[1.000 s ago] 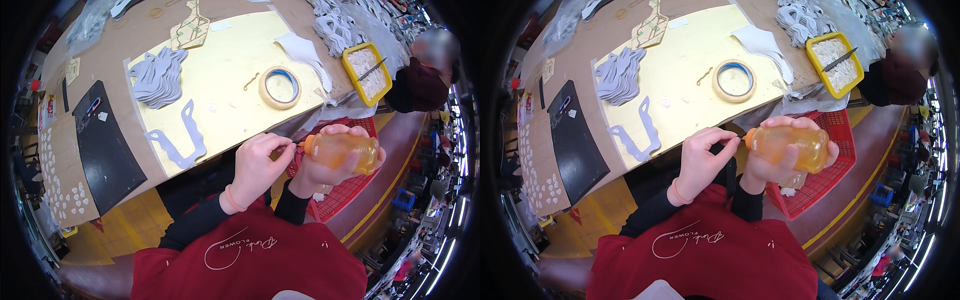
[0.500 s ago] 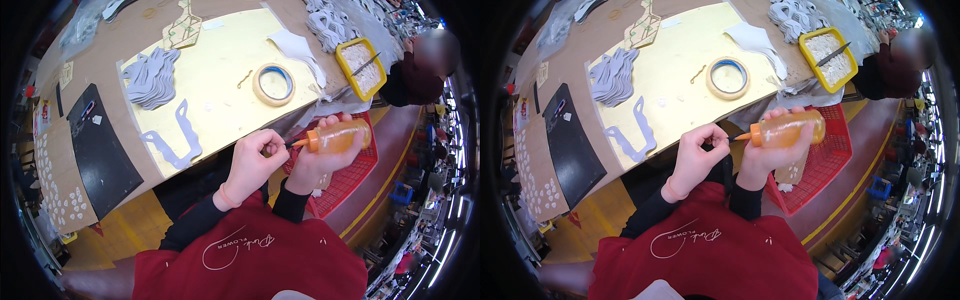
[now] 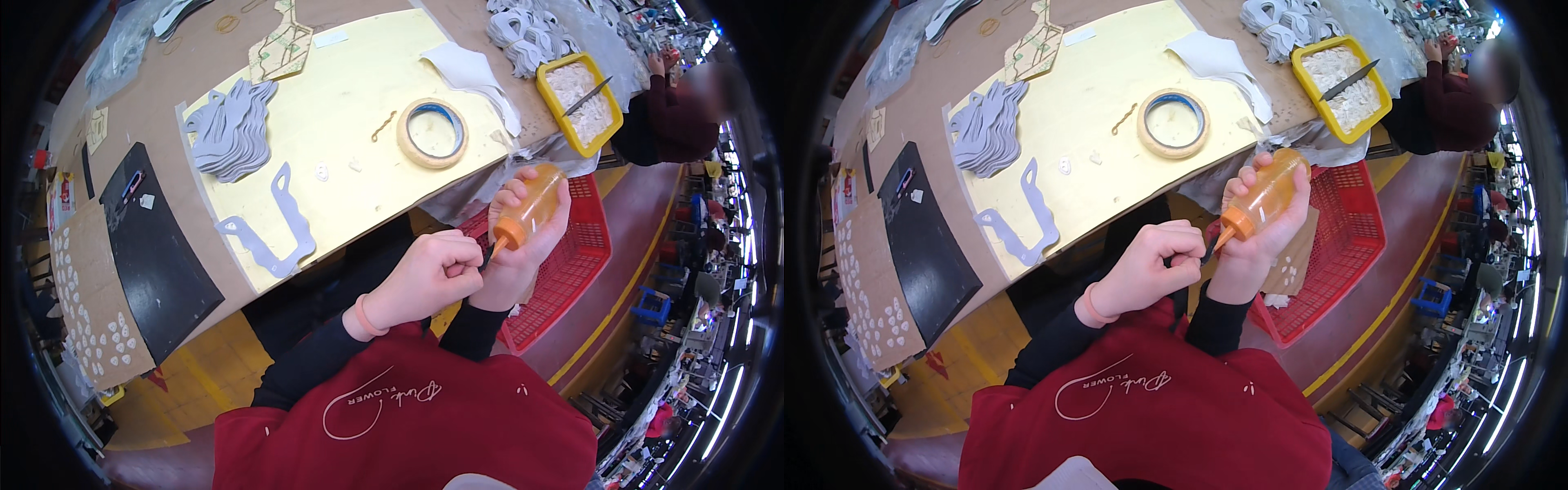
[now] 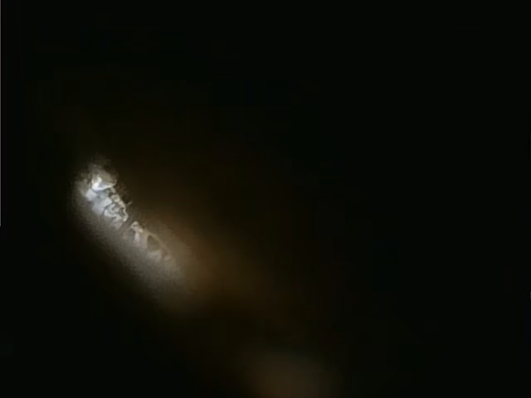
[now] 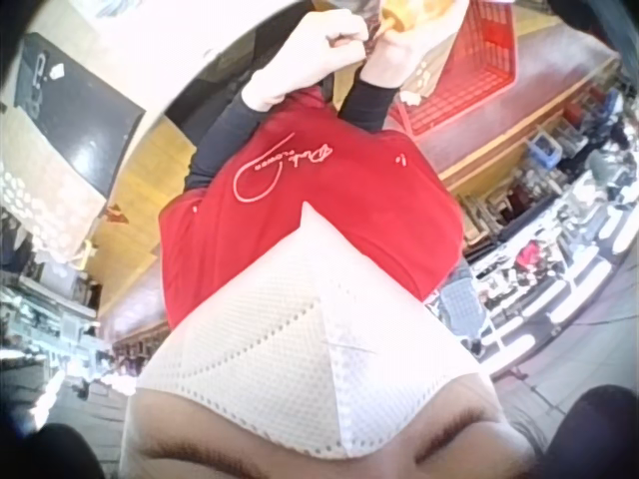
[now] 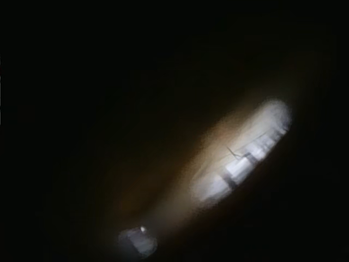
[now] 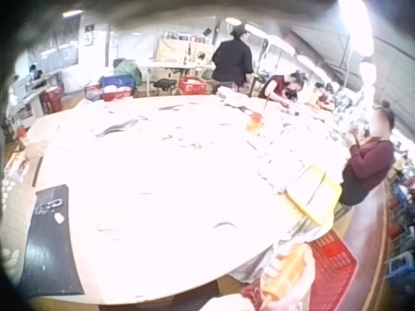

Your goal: The person applies glue from a yellow bottle to small white fabric pieces on a yellow work surface. They handle the pieces one at a time, squeeze glue onto them, and place them down, while other workers are visible in the background.

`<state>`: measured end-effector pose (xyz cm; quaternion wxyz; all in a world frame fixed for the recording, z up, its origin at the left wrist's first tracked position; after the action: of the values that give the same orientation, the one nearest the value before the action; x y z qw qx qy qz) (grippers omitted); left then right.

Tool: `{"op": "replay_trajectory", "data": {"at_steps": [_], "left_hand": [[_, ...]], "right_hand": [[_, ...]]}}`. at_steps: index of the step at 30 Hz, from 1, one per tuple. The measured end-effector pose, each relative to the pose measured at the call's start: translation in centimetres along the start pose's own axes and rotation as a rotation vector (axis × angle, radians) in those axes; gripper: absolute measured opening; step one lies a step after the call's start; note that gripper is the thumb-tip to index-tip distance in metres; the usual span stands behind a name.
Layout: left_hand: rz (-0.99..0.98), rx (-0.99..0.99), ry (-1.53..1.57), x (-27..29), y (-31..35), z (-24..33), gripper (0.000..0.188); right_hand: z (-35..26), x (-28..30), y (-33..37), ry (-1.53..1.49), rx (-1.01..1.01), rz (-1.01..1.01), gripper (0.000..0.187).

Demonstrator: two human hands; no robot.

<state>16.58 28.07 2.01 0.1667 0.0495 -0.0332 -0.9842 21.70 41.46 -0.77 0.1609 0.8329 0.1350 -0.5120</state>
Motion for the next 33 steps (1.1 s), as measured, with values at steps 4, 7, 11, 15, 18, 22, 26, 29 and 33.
{"op": "replay_trajectory", "data": {"at_steps": [4,7,11,15,18,22,26,29,33], "left_hand": [[-0.049,-0.005,0.105,-0.6,0.0,-0.5,0.009],[-0.003,0.128,0.262,-0.4,0.5,-1.7,0.011],[0.182,0.103,0.077,1.9,1.1,-1.7,0.021],[0.388,-0.035,-0.235,3.4,1.1,1.4,0.018],[0.406,-0.024,-0.282,3.5,0.9,0.9,0.015],[0.140,0.387,0.507,2.4,0.8,-3.5,0.012],[0.061,0.502,0.795,1.5,1.2,-5.6,0.018],[0.113,0.434,0.683,2.3,1.4,-5.6,0.019],[0.237,0.131,0.143,3.0,1.3,-1.2,0.017]], "right_hand": [[0.5,-0.4,0.1,-0.087,-0.084,-0.016,0.034],[0.4,-0.2,-0.5,-0.052,-0.014,-0.016,0.034],[-2.4,-0.2,-0.8,0.242,0.336,0.005,0.037],[-2.3,-2.0,1.1,0.376,0.478,-0.038,0.038],[-1.5,-3.6,2.0,0.392,0.496,-0.171,0.040],[-0.7,-4.4,2.0,0.209,0.410,-0.289,0.039],[0.0,-4.0,1.1,-0.196,0.201,-0.281,0.040],[-1.6,-3.5,0.1,-0.144,0.276,-0.244,0.041],[-1.3,-3.5,1.0,0.052,0.313,-0.217,0.041]]}}
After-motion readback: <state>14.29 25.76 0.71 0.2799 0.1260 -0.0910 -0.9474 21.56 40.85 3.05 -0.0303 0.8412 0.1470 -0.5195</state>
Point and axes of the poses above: each hand's wrist, its own y-axis away from the middle knuckle, its own x-axis out of the back of the hand, z = x × y, the point moved 9 cm from there along -y, towards the middle knuckle, and after that the axes turned 15 degrees about x, right-handed, at the moved point
